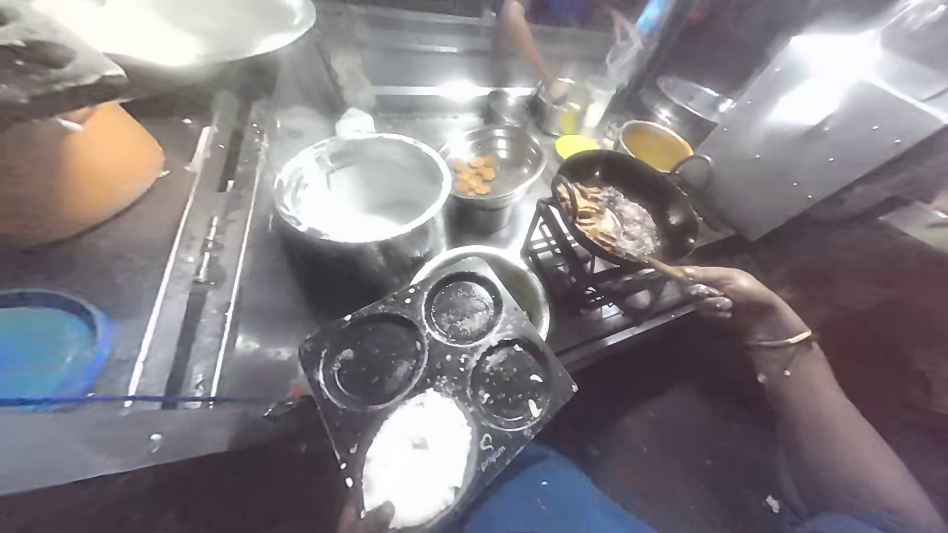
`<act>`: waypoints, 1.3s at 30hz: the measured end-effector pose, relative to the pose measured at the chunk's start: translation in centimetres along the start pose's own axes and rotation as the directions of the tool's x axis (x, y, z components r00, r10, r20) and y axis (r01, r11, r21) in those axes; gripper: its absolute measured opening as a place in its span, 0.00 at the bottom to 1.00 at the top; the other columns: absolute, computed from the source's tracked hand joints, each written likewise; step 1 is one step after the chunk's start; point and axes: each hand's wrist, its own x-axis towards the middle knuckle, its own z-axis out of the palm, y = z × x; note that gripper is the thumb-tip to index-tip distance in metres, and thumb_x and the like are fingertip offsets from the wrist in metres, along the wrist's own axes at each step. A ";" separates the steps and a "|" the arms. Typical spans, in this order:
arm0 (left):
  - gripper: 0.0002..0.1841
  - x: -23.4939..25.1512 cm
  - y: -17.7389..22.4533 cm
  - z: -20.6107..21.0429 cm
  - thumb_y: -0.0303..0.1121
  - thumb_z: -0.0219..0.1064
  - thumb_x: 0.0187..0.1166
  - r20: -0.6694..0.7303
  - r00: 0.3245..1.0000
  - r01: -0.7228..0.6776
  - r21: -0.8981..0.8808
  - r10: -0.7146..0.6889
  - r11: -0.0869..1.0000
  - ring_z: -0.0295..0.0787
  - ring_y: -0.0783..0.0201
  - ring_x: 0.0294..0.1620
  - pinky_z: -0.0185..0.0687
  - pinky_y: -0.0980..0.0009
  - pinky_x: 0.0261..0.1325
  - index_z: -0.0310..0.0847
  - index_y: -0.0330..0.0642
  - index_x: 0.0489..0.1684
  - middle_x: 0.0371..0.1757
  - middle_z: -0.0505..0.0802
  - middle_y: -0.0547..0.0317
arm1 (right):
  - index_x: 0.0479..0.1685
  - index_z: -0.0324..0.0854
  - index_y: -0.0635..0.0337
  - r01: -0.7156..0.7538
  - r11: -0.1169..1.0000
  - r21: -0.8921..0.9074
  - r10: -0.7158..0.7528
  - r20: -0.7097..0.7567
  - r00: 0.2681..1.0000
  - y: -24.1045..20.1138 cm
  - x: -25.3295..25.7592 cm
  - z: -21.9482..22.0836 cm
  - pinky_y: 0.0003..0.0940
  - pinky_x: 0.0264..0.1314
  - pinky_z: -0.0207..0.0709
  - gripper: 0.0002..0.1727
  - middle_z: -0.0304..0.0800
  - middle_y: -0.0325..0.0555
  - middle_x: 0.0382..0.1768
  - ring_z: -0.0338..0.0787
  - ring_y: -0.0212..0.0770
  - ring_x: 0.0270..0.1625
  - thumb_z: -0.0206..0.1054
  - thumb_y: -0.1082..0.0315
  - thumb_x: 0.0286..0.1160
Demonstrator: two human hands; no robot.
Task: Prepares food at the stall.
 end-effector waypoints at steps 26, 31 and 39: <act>0.27 -6.5 -1.9 8.2 0.19 0.50 0.73 -0.209 0.975 -0.076 0.008 0.076 0.997 0.81 0.94 0.35 0.79 0.90 0.41 0.56 0.29 0.76 0.40 0.83 0.78 | 0.87 0.62 0.56 0.193 0.967 -0.167 -0.220 -0.160 0.962 5.2 -4.3 -7.0 0.15 0.08 0.65 0.25 0.75 0.33 0.21 0.68 0.21 0.09 0.43 0.67 0.94; 0.22 -7.1 -2.1 8.6 0.16 0.48 0.71 -0.183 0.978 -0.111 -0.072 0.097 0.991 0.85 0.93 0.36 0.83 0.89 0.42 0.65 0.40 0.65 0.36 0.88 0.87 | 0.85 0.64 0.56 0.202 0.959 -0.198 -0.224 -0.100 0.969 3.0 -4.1 -7.4 0.13 0.08 0.64 0.25 0.77 0.32 0.21 0.68 0.19 0.09 0.41 0.69 0.92; 0.21 -3.1 -2.1 5.9 0.17 0.59 0.61 -0.143 0.979 -0.156 -0.089 0.142 0.984 0.86 0.92 0.35 0.83 0.88 0.42 0.71 0.41 0.56 0.33 0.90 0.87 | 0.76 0.72 0.54 0.240 0.888 -0.392 -0.266 -0.010 0.964 -9.1 2.5 -3.1 0.14 0.12 0.68 0.21 0.79 0.34 0.22 0.71 0.21 0.12 0.42 0.64 0.94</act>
